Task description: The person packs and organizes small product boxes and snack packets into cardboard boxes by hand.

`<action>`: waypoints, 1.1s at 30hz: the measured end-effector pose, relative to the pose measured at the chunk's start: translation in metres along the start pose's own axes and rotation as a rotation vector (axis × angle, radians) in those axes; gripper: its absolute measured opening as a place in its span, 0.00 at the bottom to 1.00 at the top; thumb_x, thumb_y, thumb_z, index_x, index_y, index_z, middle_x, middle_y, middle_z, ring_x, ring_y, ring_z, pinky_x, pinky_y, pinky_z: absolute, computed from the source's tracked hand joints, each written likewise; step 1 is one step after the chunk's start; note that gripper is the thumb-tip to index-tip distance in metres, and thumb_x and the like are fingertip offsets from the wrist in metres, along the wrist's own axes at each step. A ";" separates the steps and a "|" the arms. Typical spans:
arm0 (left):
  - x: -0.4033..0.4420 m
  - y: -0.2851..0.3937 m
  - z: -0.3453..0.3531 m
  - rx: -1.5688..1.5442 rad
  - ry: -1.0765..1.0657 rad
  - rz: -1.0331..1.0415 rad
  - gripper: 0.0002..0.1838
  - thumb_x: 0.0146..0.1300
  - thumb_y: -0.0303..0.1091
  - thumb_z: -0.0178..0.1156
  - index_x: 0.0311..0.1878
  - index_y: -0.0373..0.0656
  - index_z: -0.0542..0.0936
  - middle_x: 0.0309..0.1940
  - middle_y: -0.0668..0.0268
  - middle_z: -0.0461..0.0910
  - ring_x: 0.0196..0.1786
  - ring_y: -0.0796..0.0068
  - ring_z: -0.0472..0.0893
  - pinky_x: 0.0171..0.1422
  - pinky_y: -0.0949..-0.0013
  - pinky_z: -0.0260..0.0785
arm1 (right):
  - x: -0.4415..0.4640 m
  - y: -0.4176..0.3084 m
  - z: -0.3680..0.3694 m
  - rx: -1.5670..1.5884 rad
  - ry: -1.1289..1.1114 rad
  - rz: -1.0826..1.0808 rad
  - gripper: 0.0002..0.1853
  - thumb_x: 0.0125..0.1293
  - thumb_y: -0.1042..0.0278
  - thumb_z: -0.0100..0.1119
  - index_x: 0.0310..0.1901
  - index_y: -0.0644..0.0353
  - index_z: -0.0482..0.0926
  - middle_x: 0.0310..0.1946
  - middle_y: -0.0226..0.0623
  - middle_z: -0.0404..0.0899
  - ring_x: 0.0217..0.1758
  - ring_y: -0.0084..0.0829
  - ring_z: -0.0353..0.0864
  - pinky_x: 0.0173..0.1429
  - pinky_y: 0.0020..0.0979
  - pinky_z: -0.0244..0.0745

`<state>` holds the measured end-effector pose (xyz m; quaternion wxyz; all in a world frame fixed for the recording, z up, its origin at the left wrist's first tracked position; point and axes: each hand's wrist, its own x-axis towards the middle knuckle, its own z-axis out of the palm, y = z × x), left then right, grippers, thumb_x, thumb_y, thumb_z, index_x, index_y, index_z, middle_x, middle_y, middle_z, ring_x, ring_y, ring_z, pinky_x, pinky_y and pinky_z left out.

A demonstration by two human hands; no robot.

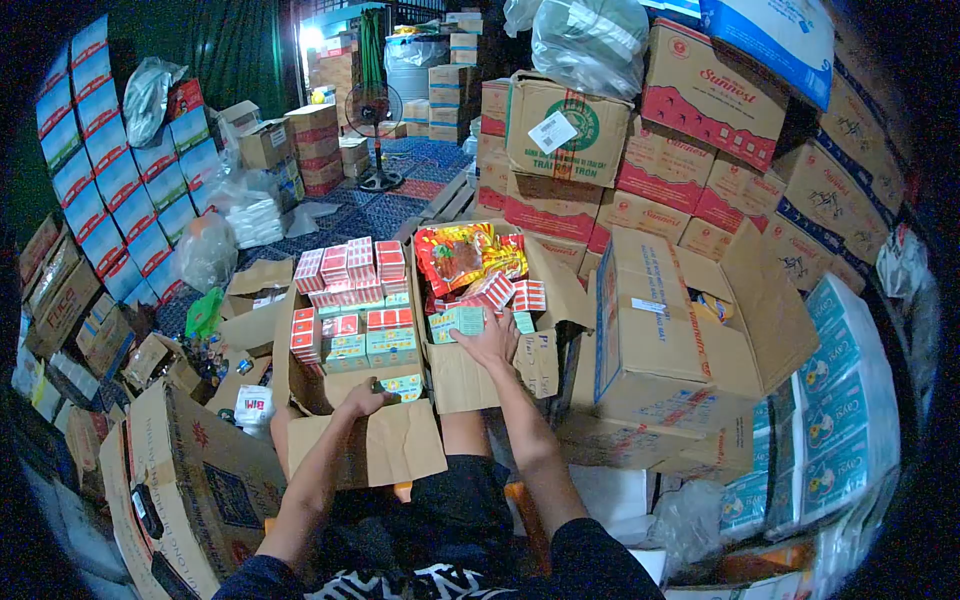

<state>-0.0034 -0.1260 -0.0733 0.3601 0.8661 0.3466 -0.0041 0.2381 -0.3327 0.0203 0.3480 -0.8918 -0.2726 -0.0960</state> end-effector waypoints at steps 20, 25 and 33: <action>-0.001 0.000 0.001 0.027 -0.006 -0.015 0.51 0.57 0.58 0.66 0.75 0.28 0.66 0.67 0.37 0.75 0.70 0.44 0.76 0.75 0.56 0.68 | 0.028 -0.011 0.000 -0.021 -0.217 0.164 0.55 0.41 0.28 0.78 0.69 0.49 0.67 0.66 0.63 0.61 0.71 0.63 0.61 0.74 0.58 0.57; -0.003 0.008 -0.004 0.033 -0.024 -0.026 0.50 0.58 0.57 0.65 0.75 0.29 0.65 0.68 0.37 0.74 0.71 0.44 0.75 0.75 0.55 0.68 | 0.024 -0.028 0.007 -0.076 -0.195 0.164 0.54 0.41 0.30 0.79 0.68 0.47 0.65 0.66 0.63 0.58 0.69 0.62 0.60 0.72 0.60 0.58; -0.002 0.007 -0.004 0.065 -0.026 -0.052 0.50 0.57 0.59 0.65 0.75 0.32 0.66 0.67 0.37 0.75 0.70 0.43 0.76 0.74 0.54 0.69 | 0.013 -0.036 0.022 -0.052 -0.136 0.116 0.51 0.41 0.31 0.79 0.66 0.44 0.68 0.67 0.63 0.55 0.68 0.63 0.59 0.71 0.61 0.57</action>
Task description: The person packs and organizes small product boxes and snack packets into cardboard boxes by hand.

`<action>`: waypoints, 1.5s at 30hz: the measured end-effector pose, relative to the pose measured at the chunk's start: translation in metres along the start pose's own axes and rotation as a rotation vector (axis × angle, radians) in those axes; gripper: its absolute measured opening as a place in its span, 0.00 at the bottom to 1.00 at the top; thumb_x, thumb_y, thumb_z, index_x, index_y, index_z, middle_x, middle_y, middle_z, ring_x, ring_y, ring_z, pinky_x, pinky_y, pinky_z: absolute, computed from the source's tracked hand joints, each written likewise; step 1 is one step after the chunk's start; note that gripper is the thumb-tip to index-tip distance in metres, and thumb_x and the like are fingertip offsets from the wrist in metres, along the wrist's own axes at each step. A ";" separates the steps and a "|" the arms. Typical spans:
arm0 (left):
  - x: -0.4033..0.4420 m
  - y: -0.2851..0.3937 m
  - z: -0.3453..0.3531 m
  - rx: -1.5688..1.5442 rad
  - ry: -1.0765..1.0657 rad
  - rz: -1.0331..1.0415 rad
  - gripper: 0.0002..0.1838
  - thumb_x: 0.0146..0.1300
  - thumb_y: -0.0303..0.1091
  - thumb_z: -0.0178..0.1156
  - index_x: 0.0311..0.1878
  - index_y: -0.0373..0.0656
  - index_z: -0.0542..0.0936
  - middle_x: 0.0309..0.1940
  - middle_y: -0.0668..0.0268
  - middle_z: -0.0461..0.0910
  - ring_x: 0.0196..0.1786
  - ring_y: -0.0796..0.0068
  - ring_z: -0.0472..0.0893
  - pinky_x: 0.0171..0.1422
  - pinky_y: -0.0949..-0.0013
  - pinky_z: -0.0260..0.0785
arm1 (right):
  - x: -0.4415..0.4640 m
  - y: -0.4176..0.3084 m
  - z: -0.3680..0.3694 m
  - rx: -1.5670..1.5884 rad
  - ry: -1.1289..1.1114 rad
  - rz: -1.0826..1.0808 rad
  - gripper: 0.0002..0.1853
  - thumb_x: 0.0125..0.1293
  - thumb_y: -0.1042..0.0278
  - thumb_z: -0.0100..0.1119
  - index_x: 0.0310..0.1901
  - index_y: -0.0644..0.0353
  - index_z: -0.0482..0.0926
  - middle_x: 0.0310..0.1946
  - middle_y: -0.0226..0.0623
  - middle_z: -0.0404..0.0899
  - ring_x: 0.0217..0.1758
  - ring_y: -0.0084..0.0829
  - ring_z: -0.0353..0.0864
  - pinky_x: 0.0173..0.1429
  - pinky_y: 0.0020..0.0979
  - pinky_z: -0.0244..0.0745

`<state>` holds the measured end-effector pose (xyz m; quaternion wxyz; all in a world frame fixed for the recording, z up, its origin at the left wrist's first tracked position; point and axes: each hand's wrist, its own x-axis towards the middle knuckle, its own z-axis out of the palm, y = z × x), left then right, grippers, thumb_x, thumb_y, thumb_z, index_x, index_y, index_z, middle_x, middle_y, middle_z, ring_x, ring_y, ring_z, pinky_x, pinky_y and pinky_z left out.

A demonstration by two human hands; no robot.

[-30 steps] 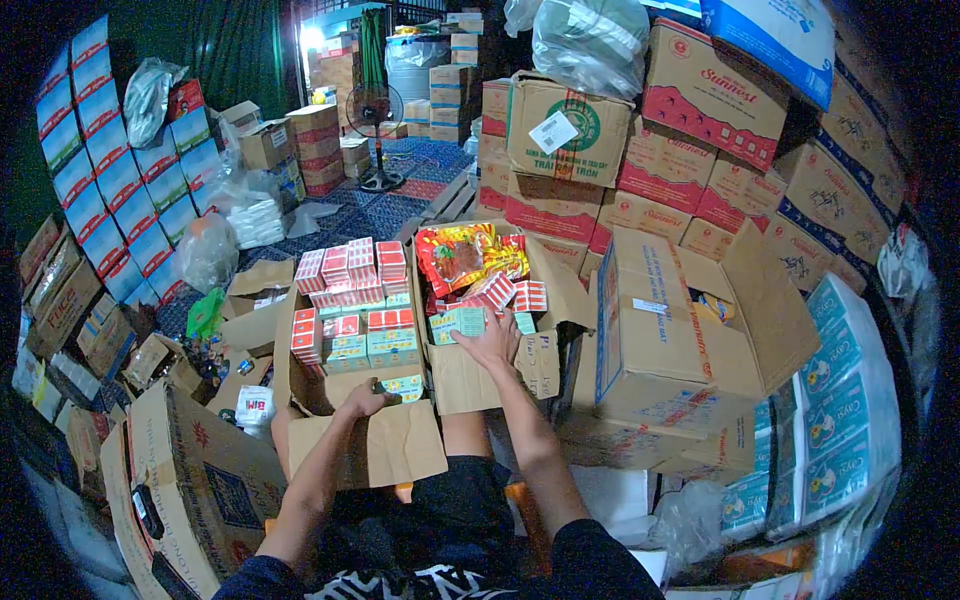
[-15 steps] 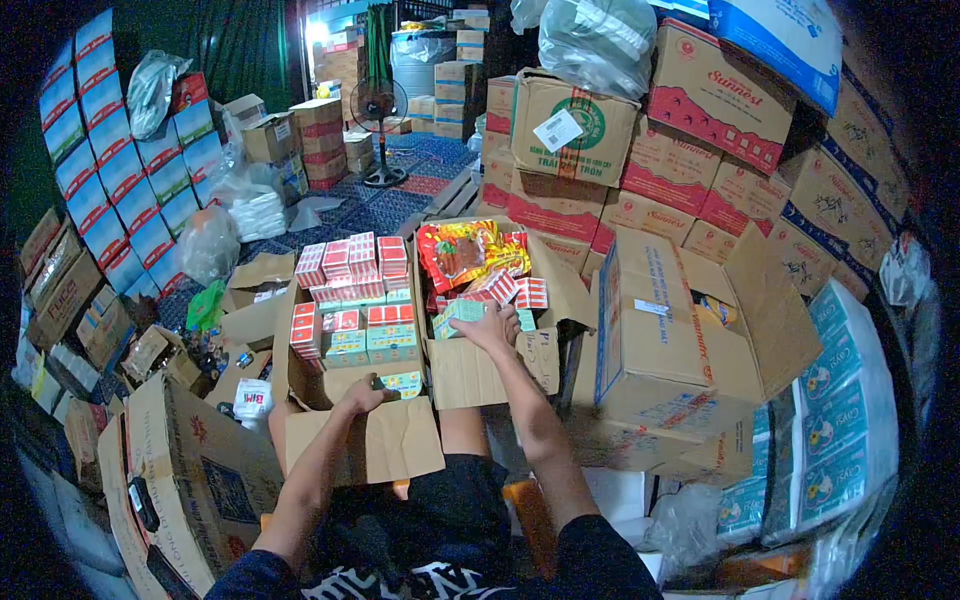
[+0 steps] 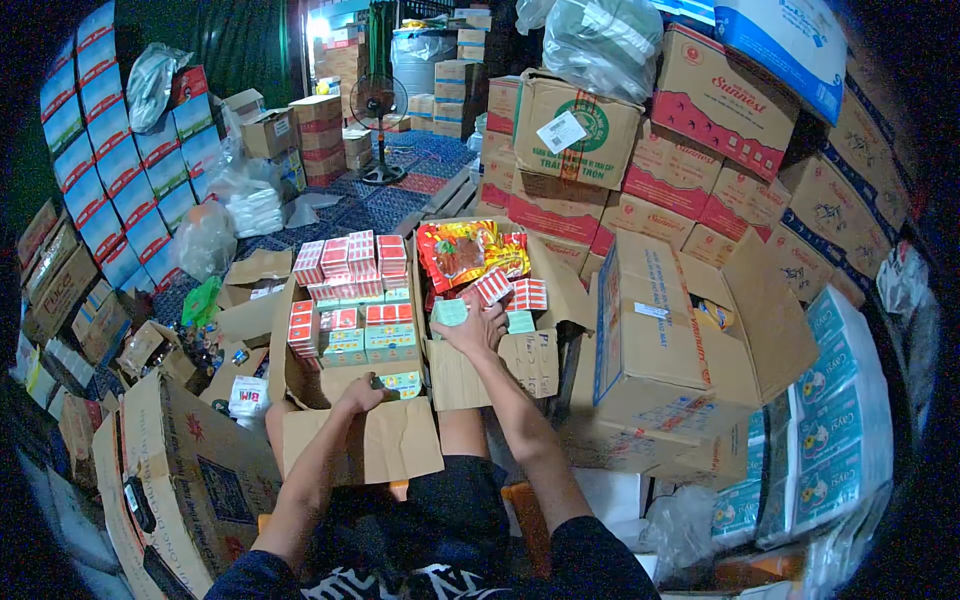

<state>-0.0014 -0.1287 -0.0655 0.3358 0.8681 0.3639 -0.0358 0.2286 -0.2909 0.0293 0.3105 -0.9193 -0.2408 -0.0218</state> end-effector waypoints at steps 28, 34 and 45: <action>-0.004 -0.004 0.001 -0.055 0.092 0.055 0.43 0.60 0.58 0.62 0.72 0.35 0.71 0.63 0.38 0.78 0.66 0.42 0.78 0.72 0.53 0.71 | 0.002 -0.007 -0.014 -0.026 -0.060 -0.126 0.52 0.44 0.35 0.77 0.70 0.54 0.73 0.67 0.42 0.69 0.72 0.59 0.58 0.71 0.61 0.64; -0.007 -0.002 0.000 -0.043 0.115 0.028 0.40 0.61 0.54 0.64 0.70 0.36 0.74 0.61 0.40 0.81 0.66 0.43 0.79 0.71 0.54 0.71 | -0.001 -0.008 -0.018 0.021 -0.028 -0.119 0.51 0.44 0.35 0.77 0.67 0.58 0.75 0.64 0.43 0.72 0.71 0.53 0.62 0.73 0.53 0.65; -0.006 -0.002 0.004 -0.057 0.123 0.047 0.42 0.60 0.58 0.63 0.70 0.34 0.74 0.60 0.38 0.80 0.65 0.42 0.80 0.70 0.53 0.72 | -0.024 0.006 -0.043 0.153 0.270 -0.390 0.40 0.43 0.47 0.81 0.57 0.61 0.79 0.59 0.46 0.75 0.64 0.50 0.70 0.70 0.48 0.67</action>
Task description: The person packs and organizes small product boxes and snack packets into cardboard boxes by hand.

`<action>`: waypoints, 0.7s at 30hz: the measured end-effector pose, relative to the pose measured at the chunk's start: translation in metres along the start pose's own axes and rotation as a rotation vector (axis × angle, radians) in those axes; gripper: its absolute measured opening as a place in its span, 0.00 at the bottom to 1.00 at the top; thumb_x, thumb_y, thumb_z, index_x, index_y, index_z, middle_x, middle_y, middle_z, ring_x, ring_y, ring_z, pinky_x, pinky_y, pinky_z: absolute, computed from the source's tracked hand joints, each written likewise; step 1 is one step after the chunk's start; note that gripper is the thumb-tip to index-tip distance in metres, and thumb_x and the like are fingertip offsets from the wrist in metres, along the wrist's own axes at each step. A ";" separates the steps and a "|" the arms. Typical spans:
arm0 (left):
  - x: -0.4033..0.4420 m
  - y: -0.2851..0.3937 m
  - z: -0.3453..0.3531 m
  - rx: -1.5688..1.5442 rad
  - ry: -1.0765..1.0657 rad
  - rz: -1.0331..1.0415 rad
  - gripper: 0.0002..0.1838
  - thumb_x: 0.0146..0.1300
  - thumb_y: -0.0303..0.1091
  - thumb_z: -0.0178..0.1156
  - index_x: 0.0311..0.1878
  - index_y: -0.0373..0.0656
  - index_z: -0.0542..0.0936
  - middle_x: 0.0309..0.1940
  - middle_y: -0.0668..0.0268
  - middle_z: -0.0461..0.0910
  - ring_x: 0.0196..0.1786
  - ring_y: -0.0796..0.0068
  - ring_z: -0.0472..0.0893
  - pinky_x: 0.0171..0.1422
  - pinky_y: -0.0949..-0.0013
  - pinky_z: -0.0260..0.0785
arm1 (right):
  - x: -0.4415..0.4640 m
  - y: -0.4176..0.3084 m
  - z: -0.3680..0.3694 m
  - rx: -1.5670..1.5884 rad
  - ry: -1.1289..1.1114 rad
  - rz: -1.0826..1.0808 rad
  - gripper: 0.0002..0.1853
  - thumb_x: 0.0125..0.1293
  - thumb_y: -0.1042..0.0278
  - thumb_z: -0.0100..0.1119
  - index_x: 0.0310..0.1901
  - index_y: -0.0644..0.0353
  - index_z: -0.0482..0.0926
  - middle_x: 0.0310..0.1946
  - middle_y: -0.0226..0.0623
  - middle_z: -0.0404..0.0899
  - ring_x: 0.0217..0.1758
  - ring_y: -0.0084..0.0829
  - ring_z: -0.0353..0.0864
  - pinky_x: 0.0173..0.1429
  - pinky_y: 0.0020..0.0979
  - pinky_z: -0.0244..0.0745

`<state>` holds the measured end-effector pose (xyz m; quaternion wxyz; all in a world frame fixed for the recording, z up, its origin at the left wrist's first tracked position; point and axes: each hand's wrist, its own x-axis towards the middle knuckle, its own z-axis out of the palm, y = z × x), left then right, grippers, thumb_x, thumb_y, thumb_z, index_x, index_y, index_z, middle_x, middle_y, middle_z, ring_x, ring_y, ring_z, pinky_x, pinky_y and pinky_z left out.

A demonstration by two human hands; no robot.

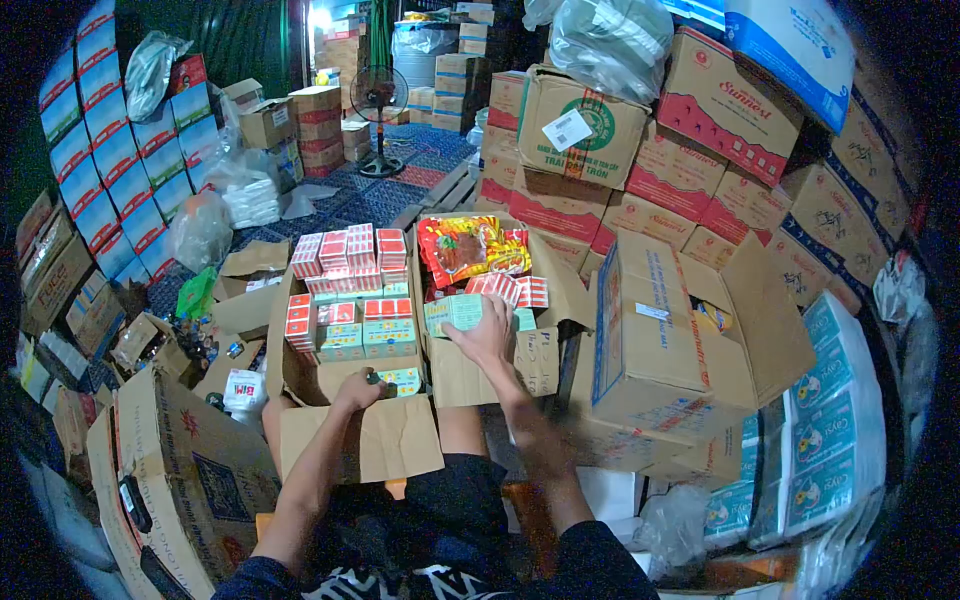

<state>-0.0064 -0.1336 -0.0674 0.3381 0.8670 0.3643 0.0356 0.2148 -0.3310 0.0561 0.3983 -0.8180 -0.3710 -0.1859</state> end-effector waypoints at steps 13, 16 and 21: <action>-0.026 0.028 -0.012 -0.043 0.259 0.133 0.32 0.65 0.49 0.63 0.68 0.40 0.76 0.61 0.47 0.81 0.62 0.44 0.81 0.69 0.54 0.72 | -0.075 -0.018 -0.012 0.038 0.227 -0.152 0.47 0.42 0.53 0.82 0.63 0.61 0.68 0.57 0.47 0.68 0.69 0.57 0.60 0.77 0.58 0.54; -0.033 0.040 -0.007 -0.242 0.361 0.334 0.29 0.65 0.44 0.64 0.67 0.41 0.77 0.61 0.52 0.81 0.60 0.47 0.82 0.68 0.54 0.72 | -0.085 -0.018 -0.007 0.018 0.228 -0.136 0.48 0.41 0.53 0.82 0.63 0.60 0.66 0.59 0.48 0.65 0.71 0.58 0.57 0.77 0.60 0.52; -0.057 0.101 0.008 -0.546 0.364 0.477 0.30 0.69 0.42 0.66 0.69 0.38 0.72 0.57 0.54 0.81 0.60 0.60 0.80 0.65 0.60 0.72 | -0.100 -0.008 0.006 0.008 0.226 -0.143 0.52 0.38 0.54 0.83 0.64 0.59 0.62 0.62 0.51 0.60 0.73 0.61 0.51 0.76 0.65 0.49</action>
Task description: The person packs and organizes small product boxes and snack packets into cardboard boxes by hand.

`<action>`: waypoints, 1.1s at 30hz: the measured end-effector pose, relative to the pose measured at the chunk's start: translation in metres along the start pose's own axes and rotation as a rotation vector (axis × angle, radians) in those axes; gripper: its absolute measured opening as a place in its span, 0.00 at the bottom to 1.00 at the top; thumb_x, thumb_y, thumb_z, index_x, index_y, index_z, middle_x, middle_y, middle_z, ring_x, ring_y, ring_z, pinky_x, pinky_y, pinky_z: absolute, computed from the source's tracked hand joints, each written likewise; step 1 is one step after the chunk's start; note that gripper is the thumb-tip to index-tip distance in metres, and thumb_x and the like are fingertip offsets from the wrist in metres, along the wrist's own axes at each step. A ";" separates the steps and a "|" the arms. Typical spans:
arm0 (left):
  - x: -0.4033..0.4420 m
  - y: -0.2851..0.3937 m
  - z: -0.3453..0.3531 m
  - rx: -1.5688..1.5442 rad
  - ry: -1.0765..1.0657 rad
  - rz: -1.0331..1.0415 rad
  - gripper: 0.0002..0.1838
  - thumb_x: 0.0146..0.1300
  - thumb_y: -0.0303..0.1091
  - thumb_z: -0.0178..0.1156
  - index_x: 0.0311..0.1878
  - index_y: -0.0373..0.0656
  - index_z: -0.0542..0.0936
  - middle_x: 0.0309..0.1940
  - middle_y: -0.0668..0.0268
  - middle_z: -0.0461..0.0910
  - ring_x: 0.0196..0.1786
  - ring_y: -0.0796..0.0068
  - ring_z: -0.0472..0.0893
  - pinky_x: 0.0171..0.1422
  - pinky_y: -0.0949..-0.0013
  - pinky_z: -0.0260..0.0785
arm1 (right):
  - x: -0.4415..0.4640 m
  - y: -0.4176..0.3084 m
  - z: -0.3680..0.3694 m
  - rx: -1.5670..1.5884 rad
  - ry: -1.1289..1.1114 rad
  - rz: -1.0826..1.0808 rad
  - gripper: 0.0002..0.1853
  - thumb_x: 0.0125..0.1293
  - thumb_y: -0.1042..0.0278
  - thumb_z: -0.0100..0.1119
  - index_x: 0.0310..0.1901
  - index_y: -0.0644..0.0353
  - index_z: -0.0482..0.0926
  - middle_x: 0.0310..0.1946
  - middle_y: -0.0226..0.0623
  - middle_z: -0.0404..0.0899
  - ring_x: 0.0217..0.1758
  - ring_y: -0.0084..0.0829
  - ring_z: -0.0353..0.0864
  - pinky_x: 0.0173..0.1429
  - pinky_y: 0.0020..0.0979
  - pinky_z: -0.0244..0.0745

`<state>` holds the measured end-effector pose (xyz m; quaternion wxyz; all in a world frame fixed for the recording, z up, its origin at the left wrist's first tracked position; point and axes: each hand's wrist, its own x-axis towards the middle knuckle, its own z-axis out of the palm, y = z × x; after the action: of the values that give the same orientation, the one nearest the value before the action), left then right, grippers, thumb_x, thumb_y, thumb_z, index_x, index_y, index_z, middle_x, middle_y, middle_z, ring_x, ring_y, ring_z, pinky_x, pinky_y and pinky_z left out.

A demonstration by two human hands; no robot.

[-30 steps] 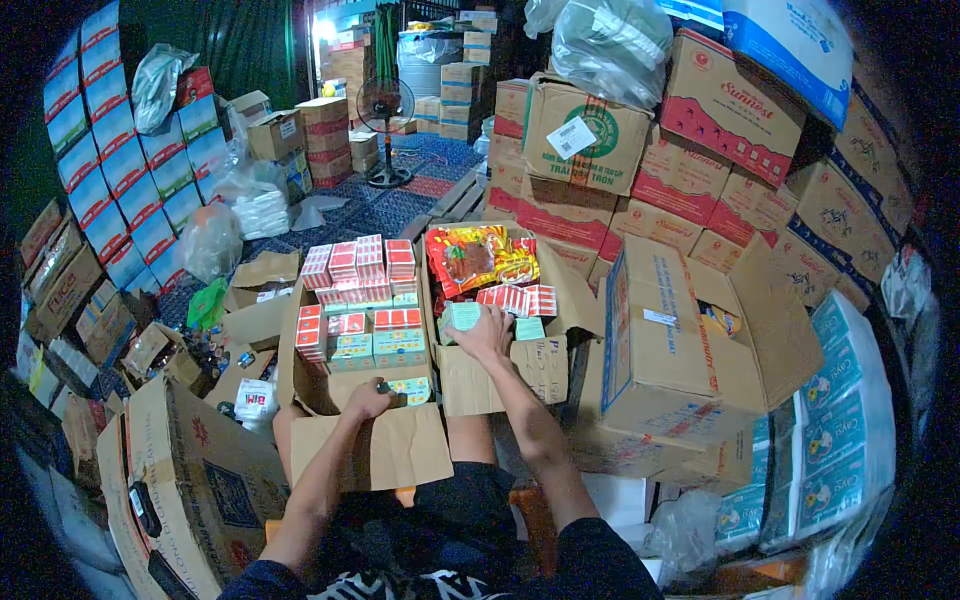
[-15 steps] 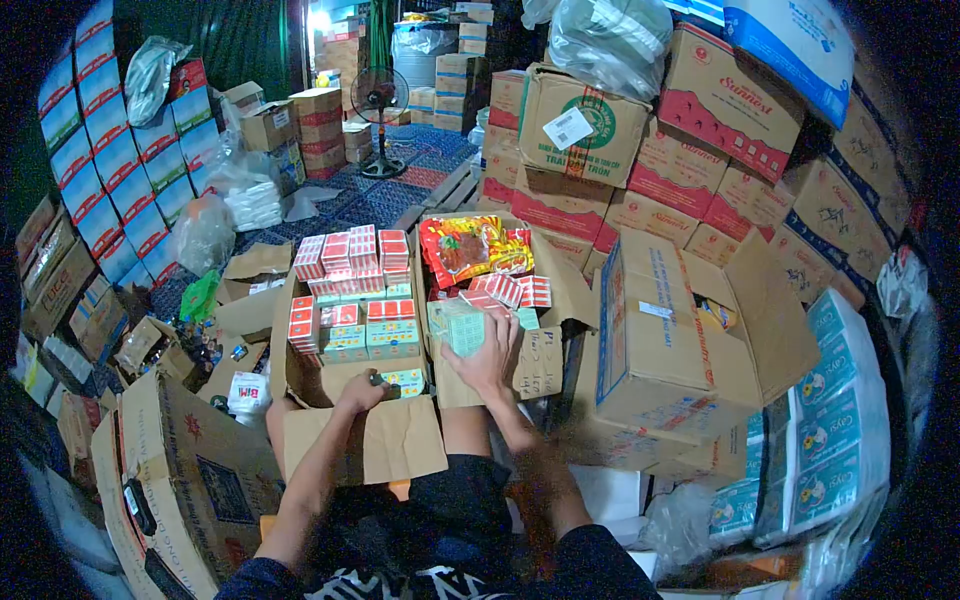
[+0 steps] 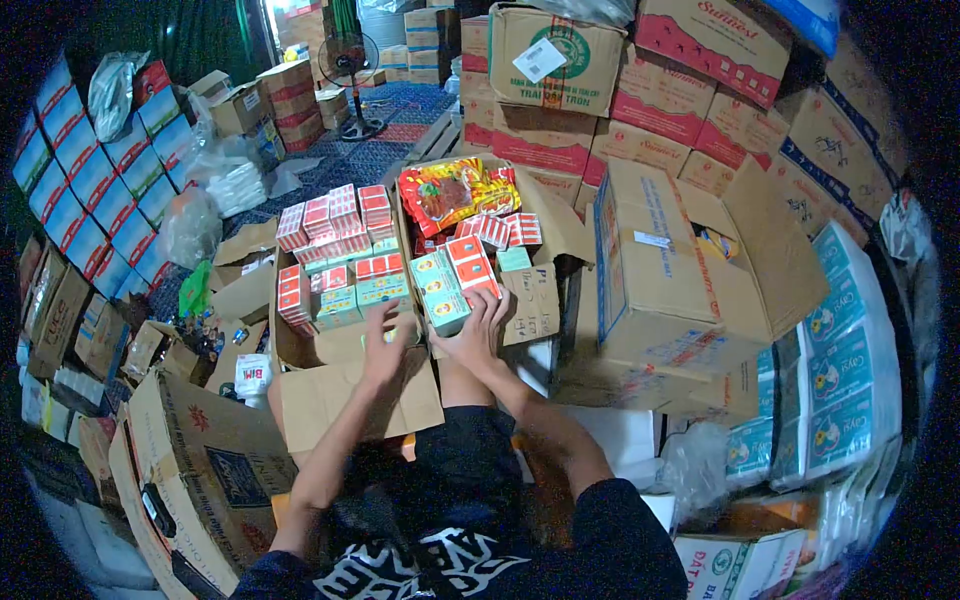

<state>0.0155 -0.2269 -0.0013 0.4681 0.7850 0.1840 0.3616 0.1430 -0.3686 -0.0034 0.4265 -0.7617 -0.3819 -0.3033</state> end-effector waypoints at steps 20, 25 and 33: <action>0.044 0.032 0.026 -0.266 -0.208 -0.266 0.70 0.53 0.48 0.82 0.78 0.33 0.36 0.61 0.48 0.79 0.57 0.58 0.84 0.66 0.59 0.76 | -0.027 0.036 0.017 0.043 -0.059 -0.105 0.57 0.34 0.45 0.88 0.67 0.49 0.65 0.73 0.51 0.50 0.78 0.68 0.41 0.76 0.72 0.47; 0.055 0.007 0.004 -0.303 -0.372 -0.230 0.64 0.51 0.49 0.84 0.79 0.36 0.48 0.58 0.52 0.80 0.56 0.57 0.84 0.58 0.61 0.82 | -0.027 0.032 0.014 0.002 -0.057 -0.141 0.56 0.34 0.46 0.88 0.70 0.39 0.69 0.74 0.49 0.49 0.78 0.67 0.40 0.77 0.70 0.49; 0.053 0.001 -0.001 -0.099 -0.210 -0.446 0.60 0.51 0.53 0.82 0.75 0.31 0.55 0.58 0.52 0.79 0.57 0.59 0.83 0.52 0.62 0.84 | -0.028 0.035 0.010 0.014 -0.176 -0.101 0.48 0.35 0.47 0.88 0.65 0.34 0.79 0.75 0.51 0.48 0.78 0.68 0.39 0.78 0.70 0.48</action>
<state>0.0503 -0.1936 0.0212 0.5906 0.7345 0.2851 0.1746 0.1588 -0.3812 -0.0449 0.3809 -0.7620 -0.4580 -0.2539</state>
